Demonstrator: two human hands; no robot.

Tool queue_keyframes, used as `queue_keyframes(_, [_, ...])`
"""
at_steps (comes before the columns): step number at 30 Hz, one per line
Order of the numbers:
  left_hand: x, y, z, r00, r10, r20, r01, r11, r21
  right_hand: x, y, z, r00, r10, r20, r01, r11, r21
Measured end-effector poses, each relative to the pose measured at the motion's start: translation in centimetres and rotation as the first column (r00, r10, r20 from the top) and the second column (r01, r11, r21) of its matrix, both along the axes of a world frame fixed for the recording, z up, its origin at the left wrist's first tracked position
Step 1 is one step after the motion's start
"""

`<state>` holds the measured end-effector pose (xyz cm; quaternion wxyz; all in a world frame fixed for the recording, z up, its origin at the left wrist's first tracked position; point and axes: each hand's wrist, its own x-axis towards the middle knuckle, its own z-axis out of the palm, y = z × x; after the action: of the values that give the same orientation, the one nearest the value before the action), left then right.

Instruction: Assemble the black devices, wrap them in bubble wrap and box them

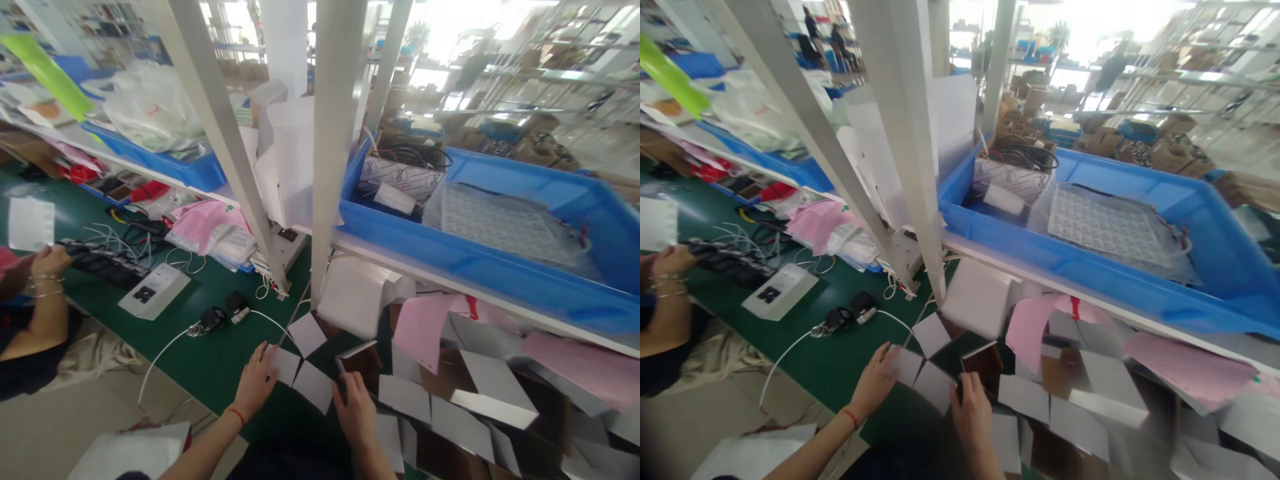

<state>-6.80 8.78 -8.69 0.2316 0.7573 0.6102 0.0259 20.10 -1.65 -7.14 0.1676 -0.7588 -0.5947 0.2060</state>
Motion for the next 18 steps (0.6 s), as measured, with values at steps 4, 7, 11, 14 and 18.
queue_keyframes(4, [-3.0, 3.7, 0.9, 0.986, 0.164, 0.007, -0.164, 0.980, 0.117, 3.3, -0.2, -1.0, 0.984, -0.149, 0.095, 0.130, 0.973, 0.189])
queue_keyframes(7, [-5.3, 8.5, 1.5, 0.963, 0.267, -0.029, -0.259, 0.953, 0.160, 4.1, 0.4, -2.7, 0.967, -0.035, 0.252, -0.009, 0.985, 0.171])
queue_keyframes(11, [-7.5, 15.1, 1.1, 0.942, 0.330, -0.063, -0.318, 0.937, 0.142, 3.6, 1.0, -2.5, 0.951, 0.006, 0.309, -0.064, 0.982, 0.180])
queue_keyframes(14, [-8.4, 18.8, 0.2, 0.930, 0.354, -0.095, -0.352, 0.935, 0.038, 3.0, -0.4, -0.3, 0.947, -0.040, 0.318, -0.050, 0.961, 0.271])
queue_keyframes(18, [-8.7, 20.8, -1.2, 0.925, 0.366, -0.103, -0.374, 0.925, -0.069, 1.6, -5.1, 2.0, 0.953, -0.139, 0.268, -0.030, 0.839, 0.544])
